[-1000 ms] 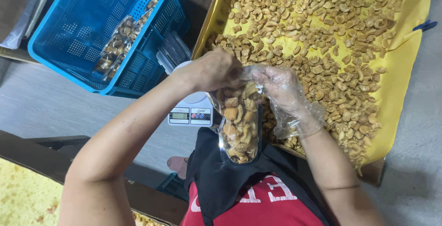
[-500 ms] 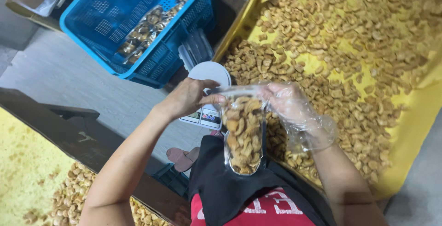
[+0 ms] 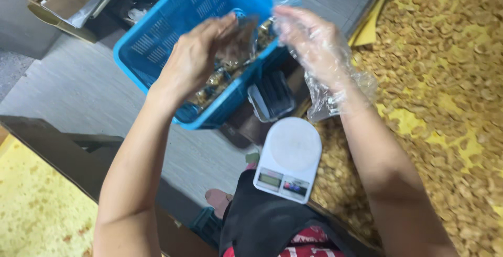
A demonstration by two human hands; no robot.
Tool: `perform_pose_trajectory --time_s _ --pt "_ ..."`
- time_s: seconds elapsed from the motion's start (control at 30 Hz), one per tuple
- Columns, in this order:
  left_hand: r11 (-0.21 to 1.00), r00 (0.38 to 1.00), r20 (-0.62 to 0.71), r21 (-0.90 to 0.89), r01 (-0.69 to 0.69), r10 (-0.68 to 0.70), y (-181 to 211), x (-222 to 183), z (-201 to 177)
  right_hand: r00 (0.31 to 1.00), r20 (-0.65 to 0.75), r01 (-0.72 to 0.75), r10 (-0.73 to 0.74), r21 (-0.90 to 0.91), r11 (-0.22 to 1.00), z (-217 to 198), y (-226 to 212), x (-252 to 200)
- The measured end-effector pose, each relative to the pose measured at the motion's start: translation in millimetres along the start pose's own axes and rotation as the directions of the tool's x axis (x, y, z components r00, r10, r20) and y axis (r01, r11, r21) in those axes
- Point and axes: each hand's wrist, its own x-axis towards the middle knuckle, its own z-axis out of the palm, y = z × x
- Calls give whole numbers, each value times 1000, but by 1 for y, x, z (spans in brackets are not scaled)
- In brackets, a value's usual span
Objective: The person scoops cashews from a large yellow tray into clear plastic bags, weighs each bag on a digital scale, and places the filled bags into a blue basket. The process is repeated continuously throughout the clip.
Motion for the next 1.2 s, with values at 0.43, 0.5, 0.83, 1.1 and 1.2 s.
perform_pose_trajectory --time_s 0.43,0.5,0.83,1.1,1.2 --pt "958 948 145 62 279 -285 -366 61 298 809 -190 -455 557 397 797 7 130 -31" --pt "943 914 231 79 323 -332 -377 49 325 775 -230 -470 589 413 780 6 136 -37" --pt "757 728 354 -76 649 -588 -377 34 328 804 -177 -447 567 449 774 13 161 -40" --pt "891 892 -66 -126 436 -446 -288 53 273 813 -176 -442 554 432 786 -1 144 -87" --pt "897 933 2 -275 347 -361 -201 61 247 864 -309 -445 399 -94 891 -7 137 -116"
